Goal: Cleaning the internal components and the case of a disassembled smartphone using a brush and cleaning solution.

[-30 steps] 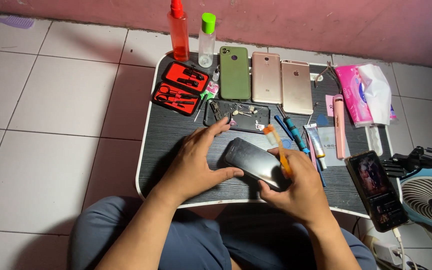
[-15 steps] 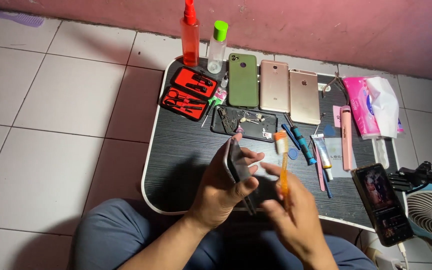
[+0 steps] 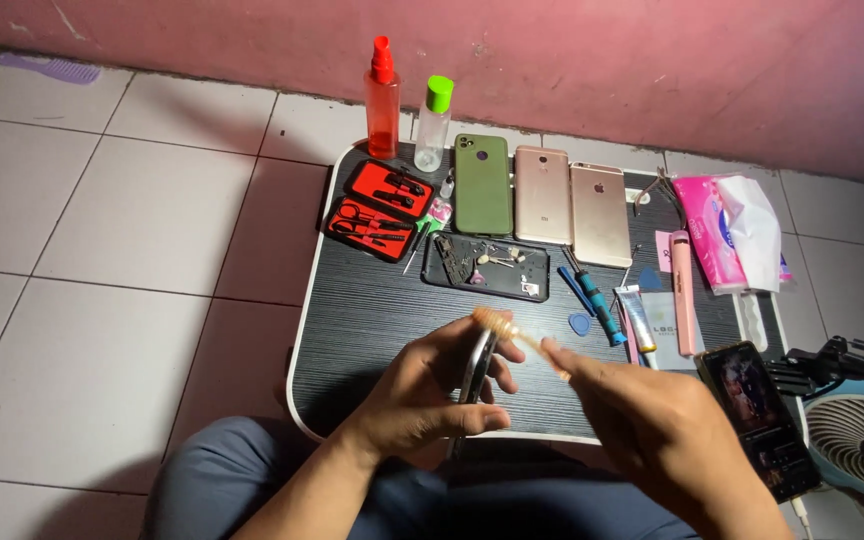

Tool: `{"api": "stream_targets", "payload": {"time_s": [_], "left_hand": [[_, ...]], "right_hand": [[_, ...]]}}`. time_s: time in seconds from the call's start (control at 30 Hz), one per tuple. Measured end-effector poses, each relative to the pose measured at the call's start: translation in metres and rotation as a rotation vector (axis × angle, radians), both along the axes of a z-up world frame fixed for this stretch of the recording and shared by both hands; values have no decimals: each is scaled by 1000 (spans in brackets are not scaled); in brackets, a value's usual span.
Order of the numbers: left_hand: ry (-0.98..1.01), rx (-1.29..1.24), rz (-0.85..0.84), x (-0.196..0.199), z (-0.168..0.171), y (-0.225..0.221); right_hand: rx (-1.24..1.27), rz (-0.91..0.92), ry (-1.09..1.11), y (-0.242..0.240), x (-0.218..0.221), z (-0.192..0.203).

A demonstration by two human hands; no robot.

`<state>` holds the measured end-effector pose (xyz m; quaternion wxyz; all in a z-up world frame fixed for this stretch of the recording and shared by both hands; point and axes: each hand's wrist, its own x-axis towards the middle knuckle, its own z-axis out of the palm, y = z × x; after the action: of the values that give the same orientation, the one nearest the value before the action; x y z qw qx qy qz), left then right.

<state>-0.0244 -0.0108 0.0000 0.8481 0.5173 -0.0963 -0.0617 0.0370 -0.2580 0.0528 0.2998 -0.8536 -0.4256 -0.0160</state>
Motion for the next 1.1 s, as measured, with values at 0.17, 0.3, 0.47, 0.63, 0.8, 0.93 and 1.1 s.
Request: {"api": "stream_targets", "payload": {"time_s": [0.17, 0.3, 0.47, 0.63, 0.8, 0.93, 1.1], "left_hand": [[-56, -27, -4, 1, -7, -2], [68, -36, 5, 0, -10, -4], [76, -225, 105, 8, -34, -20], [242, -452, 106, 5, -25, -31], [595, -705, 310, 10, -10, -25], [568, -764, 229, 9, -11, -25], [626, -809, 249, 11, -4, -18]], "right_hand": [[35, 59, 133, -3, -5, 5], [-11, 106, 145, -4, -14, 6], [-21, -60, -120, 20, -18, -3], [-132, -135, -369, 28, -29, -21], [-137, 52, -349, 22, -49, -46], [-109, 61, -349, 20, -50, -49], [-8, 110, -270, 19, -59, -54]]}}
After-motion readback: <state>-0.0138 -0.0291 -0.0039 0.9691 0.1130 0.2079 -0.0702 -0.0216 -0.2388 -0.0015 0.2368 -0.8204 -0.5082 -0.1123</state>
